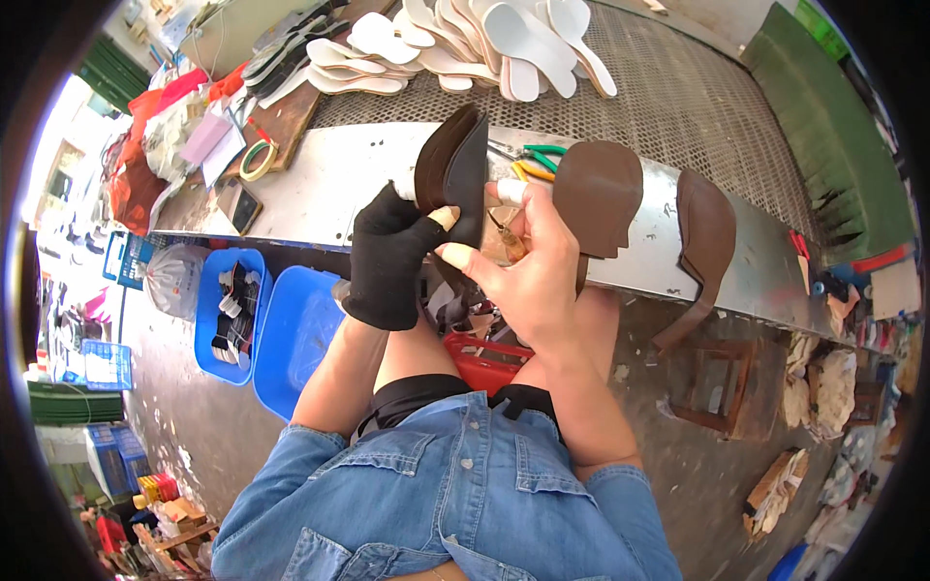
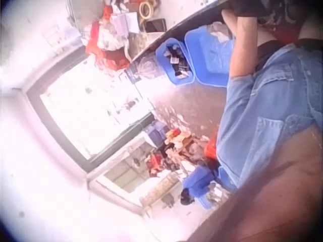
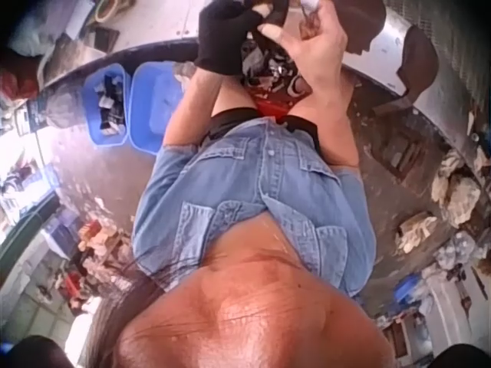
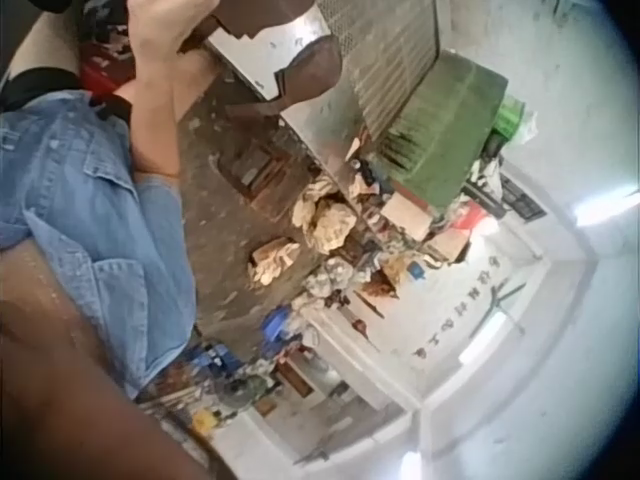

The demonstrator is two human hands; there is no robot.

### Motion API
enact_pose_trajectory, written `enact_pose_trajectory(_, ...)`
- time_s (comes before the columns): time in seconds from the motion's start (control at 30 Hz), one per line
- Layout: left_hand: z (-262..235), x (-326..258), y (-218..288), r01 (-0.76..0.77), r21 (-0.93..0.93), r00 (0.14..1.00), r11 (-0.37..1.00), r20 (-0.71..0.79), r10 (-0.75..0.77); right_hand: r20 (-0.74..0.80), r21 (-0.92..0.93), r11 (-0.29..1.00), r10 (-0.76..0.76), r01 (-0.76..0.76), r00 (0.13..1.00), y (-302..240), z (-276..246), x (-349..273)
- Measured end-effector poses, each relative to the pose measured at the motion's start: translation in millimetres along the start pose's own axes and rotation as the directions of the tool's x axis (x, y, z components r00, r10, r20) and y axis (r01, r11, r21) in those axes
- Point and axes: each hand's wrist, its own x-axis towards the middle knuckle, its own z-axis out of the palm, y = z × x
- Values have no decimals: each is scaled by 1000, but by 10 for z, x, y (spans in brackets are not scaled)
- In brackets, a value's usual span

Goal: Applying adhesive and assembling various shoe components at a manufacturing workbench.

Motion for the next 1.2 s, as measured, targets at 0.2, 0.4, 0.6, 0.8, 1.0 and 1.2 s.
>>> enact_pose_trajectory(0.2, 22, -14, 15, 67, -90, 997, 994, 47, -63, 11, 252, 965, 70, -71, 997, -13, 47, -3)
enact_pose_trajectory(0.4, -9, -40, -96, 180, -193, 979, 965, 127, -157, 100, 408, 903, 103, -135, 990, 250, 18, -25)
enact_pose_trajectory(0.6, -72, -26, -106, 172, -303, 985, 937, 82, -154, -110, 571, 817, 168, -76, 980, 358, -182, 40)
enact_pose_trajectory(0.8, -753, 33, -135, -89, -205, 993, 975, 52, 102, -480, 804, 567, 440, 180, 759, 559, -1054, 64)
enact_pose_trajectory(1.0, -1534, -33, -76, 55, -506, 897, 861, 404, 180, -349, 785, 540, -21, 304, 937, 473, -2671, -566)
enact_pose_trajectory(1.2, -791, -76, 61, 150, -32, 902, 988, 413, -123, -455, 627, 767, 221, 135, 863, 896, -3310, -467)
